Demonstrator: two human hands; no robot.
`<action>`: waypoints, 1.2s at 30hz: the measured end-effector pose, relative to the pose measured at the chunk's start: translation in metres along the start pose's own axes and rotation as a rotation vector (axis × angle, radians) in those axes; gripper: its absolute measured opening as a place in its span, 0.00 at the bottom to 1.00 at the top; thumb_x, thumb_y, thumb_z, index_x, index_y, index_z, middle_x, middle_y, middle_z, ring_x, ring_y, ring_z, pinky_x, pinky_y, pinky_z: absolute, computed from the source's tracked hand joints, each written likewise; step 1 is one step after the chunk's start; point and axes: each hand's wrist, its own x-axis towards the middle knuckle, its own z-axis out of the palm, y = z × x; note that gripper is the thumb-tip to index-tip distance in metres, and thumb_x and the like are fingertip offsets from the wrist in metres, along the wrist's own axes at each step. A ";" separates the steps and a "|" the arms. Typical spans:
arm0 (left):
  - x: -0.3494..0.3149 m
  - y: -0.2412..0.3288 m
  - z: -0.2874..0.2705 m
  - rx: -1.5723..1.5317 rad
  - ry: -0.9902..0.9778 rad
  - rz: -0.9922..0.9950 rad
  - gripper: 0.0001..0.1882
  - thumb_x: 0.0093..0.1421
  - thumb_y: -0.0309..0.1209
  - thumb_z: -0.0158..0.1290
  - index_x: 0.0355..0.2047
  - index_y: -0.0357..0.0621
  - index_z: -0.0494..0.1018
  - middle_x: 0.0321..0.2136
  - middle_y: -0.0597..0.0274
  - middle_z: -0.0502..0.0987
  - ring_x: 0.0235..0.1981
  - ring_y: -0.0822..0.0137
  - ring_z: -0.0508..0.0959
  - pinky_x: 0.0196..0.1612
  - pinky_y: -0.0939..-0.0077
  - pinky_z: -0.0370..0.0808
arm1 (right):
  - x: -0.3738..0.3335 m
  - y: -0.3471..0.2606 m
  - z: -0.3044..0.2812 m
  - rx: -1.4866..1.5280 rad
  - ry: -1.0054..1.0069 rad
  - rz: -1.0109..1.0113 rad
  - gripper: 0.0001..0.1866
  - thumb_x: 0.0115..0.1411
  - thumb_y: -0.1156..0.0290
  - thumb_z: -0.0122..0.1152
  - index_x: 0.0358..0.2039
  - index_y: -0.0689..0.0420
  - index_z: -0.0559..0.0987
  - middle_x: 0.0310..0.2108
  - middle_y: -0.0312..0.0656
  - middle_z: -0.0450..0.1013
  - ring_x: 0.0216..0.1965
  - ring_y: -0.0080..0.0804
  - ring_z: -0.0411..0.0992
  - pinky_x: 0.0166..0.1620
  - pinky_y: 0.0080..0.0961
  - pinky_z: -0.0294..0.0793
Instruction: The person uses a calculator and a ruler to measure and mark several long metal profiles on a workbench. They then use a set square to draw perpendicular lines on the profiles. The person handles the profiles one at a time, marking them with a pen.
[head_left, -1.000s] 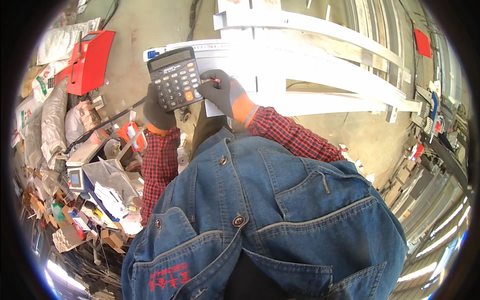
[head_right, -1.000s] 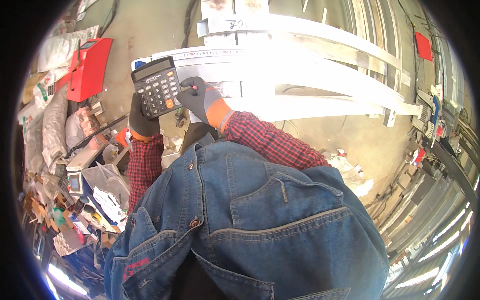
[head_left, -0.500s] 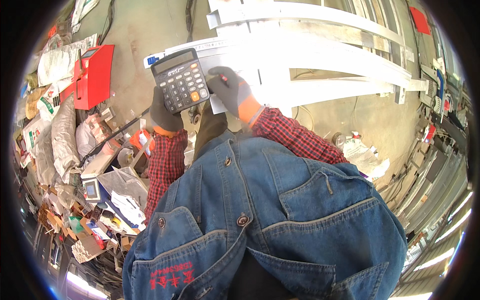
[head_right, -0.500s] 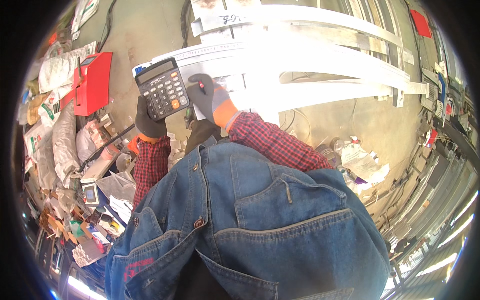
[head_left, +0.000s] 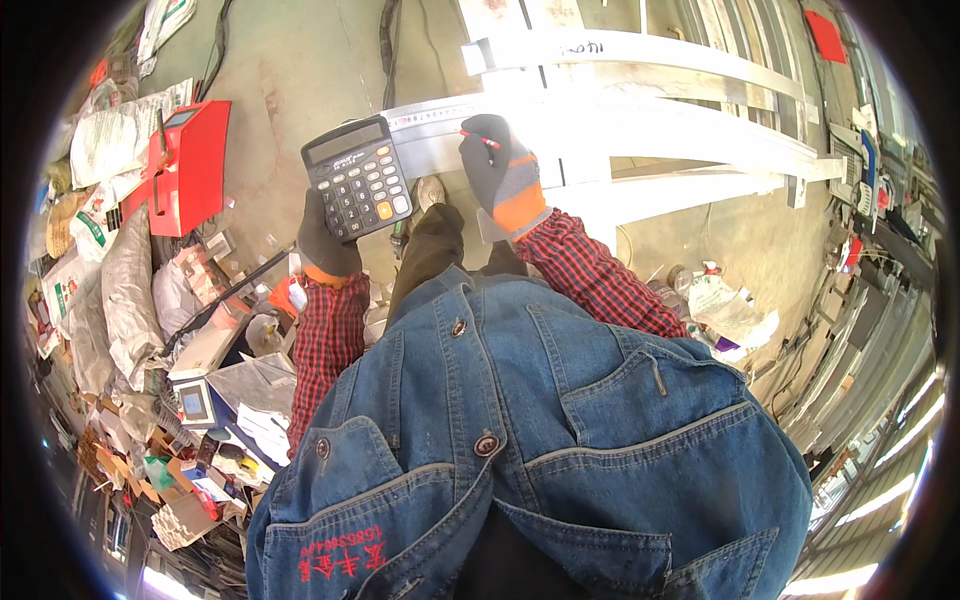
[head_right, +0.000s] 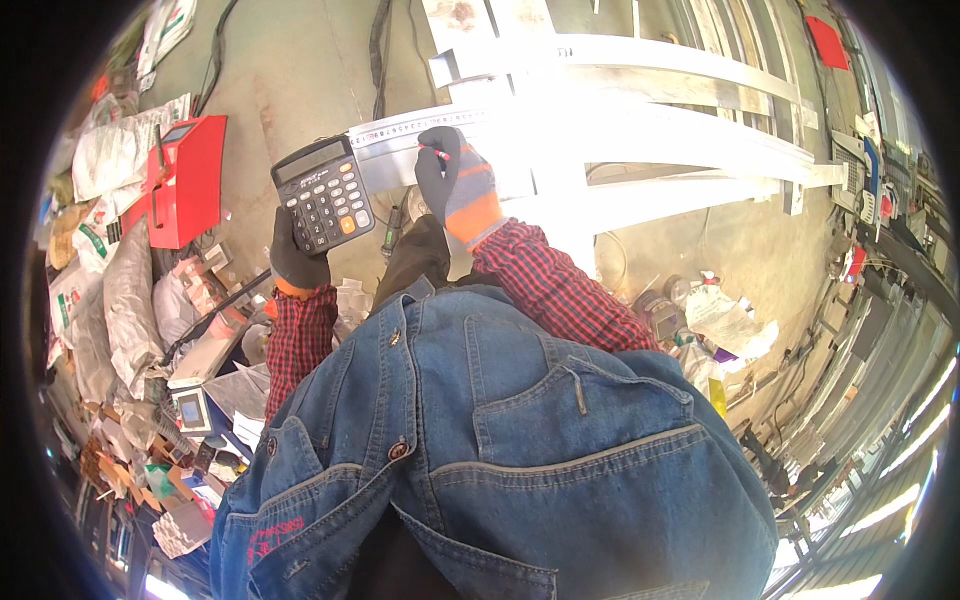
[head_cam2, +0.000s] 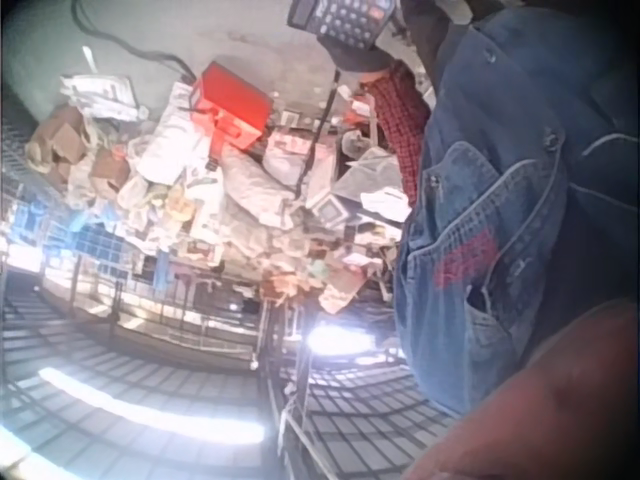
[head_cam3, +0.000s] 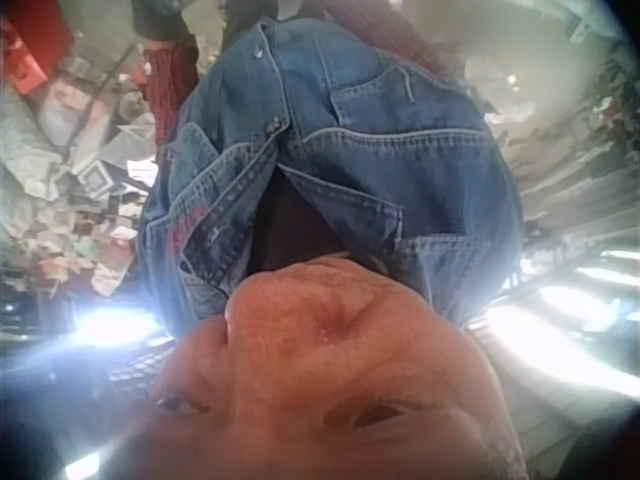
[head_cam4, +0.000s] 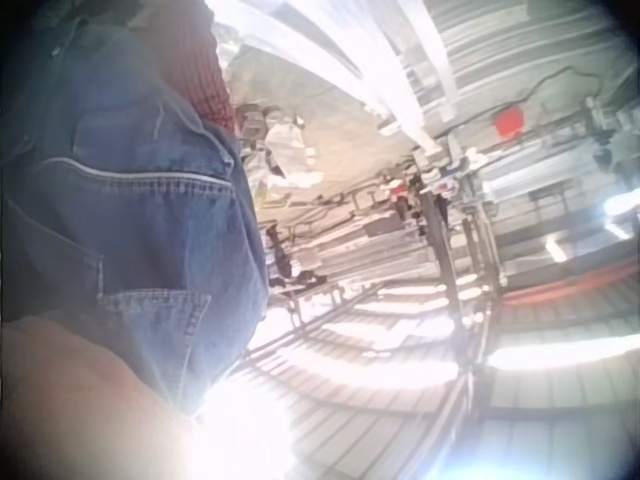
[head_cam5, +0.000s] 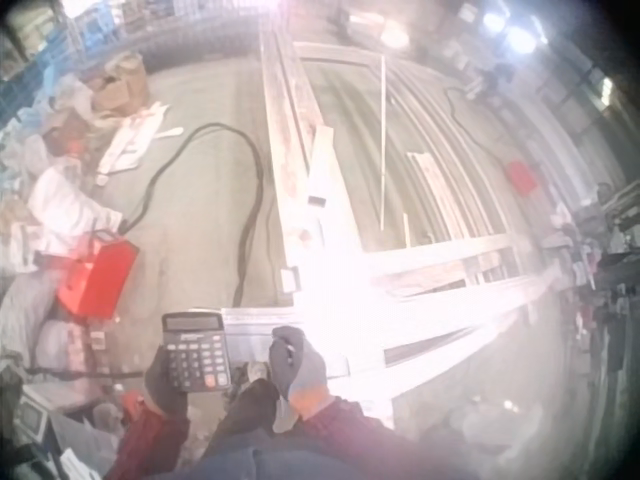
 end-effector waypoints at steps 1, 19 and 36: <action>0.002 0.000 -0.003 -0.076 0.000 -0.034 0.28 0.84 0.46 0.42 0.67 0.33 0.72 0.57 0.51 0.83 0.53 0.61 0.88 0.55 0.64 0.88 | 0.002 -0.001 0.004 -0.014 0.015 -0.005 0.09 0.74 0.68 0.63 0.51 0.55 0.82 0.35 0.45 0.84 0.37 0.36 0.85 0.42 0.33 0.83; 0.012 -0.012 -0.027 -0.018 -0.031 -0.036 0.27 0.84 0.46 0.41 0.65 0.33 0.72 0.55 0.52 0.84 0.50 0.62 0.88 0.51 0.67 0.89 | -0.007 0.005 0.021 -0.158 0.077 -0.034 0.09 0.70 0.66 0.67 0.47 0.54 0.83 0.35 0.50 0.84 0.35 0.53 0.85 0.40 0.43 0.84; 0.016 -0.007 -0.018 -0.145 0.005 -0.132 0.27 0.83 0.46 0.43 0.65 0.34 0.73 0.57 0.53 0.84 0.52 0.62 0.88 0.53 0.65 0.88 | -0.004 0.006 0.020 -0.190 0.054 0.018 0.08 0.69 0.65 0.68 0.45 0.54 0.84 0.34 0.50 0.84 0.36 0.53 0.85 0.41 0.43 0.84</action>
